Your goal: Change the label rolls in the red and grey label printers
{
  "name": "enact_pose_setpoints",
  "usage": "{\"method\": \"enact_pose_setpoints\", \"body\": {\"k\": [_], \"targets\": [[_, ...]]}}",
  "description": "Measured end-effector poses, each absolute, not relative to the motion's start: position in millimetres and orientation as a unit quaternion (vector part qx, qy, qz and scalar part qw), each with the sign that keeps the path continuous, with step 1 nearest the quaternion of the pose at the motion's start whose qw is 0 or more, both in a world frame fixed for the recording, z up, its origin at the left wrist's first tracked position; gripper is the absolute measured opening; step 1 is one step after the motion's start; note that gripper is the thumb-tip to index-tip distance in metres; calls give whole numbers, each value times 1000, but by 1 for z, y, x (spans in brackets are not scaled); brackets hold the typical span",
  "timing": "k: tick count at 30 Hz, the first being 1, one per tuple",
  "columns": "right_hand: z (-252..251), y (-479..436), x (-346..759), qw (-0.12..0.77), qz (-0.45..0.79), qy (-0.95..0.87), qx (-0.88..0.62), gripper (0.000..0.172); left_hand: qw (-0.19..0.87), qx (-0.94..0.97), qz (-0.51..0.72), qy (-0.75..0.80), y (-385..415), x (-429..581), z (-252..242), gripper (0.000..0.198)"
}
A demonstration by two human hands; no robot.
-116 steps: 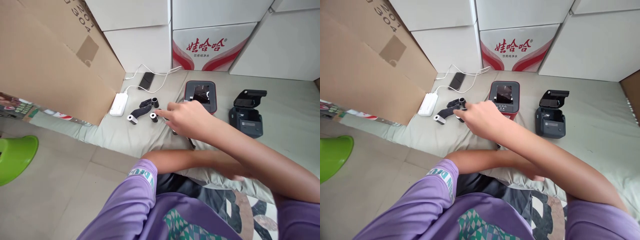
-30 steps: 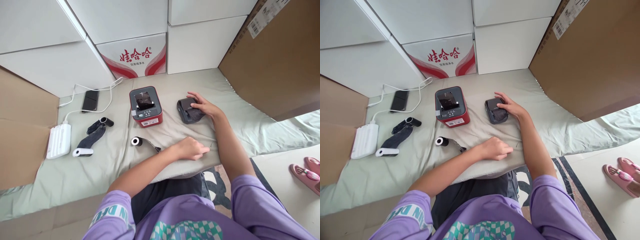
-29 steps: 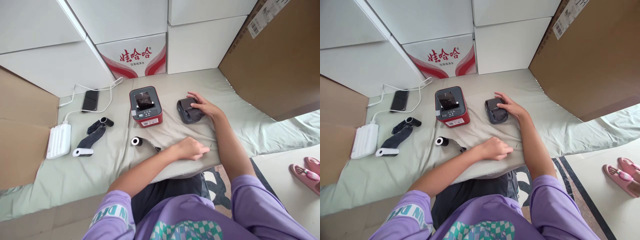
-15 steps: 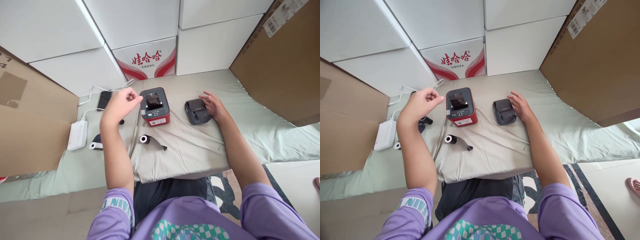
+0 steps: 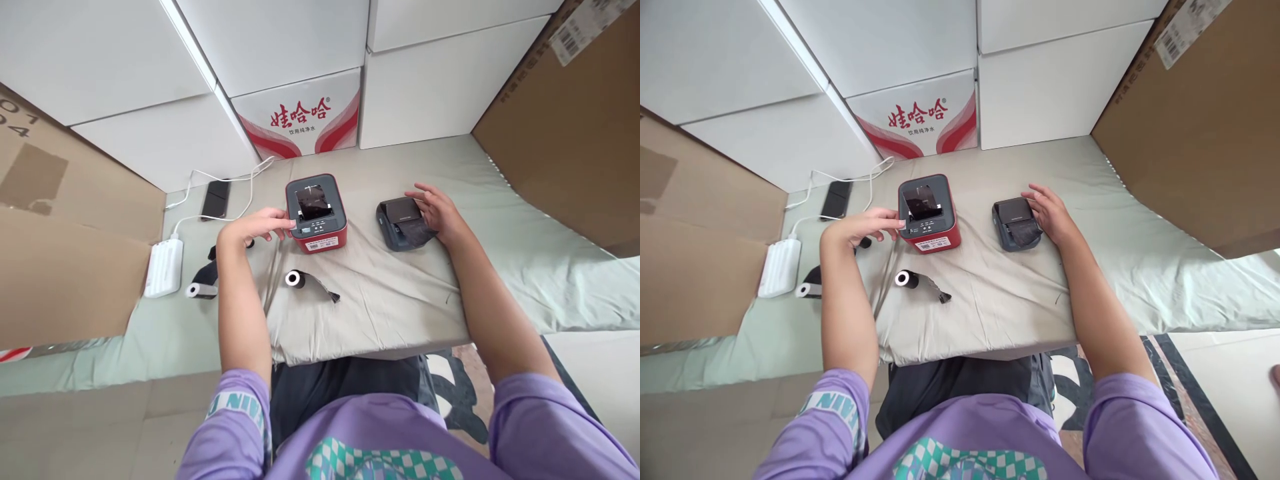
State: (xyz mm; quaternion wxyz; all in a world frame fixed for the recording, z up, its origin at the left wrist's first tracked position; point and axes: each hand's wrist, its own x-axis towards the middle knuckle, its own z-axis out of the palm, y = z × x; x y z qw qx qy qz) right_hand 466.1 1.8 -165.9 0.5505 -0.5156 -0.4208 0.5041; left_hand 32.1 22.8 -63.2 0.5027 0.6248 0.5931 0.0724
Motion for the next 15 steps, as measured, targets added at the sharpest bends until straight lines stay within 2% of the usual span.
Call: {"method": "enact_pose_setpoints", "body": {"k": [4,15], "targets": [[-168,3,466,554,502,-419,-516,48,546,575,84,603,27,33,-71,46],[-166,1,462,552,483,-421,-534,49,500,601,101,616,24,38,-63,46]]}}
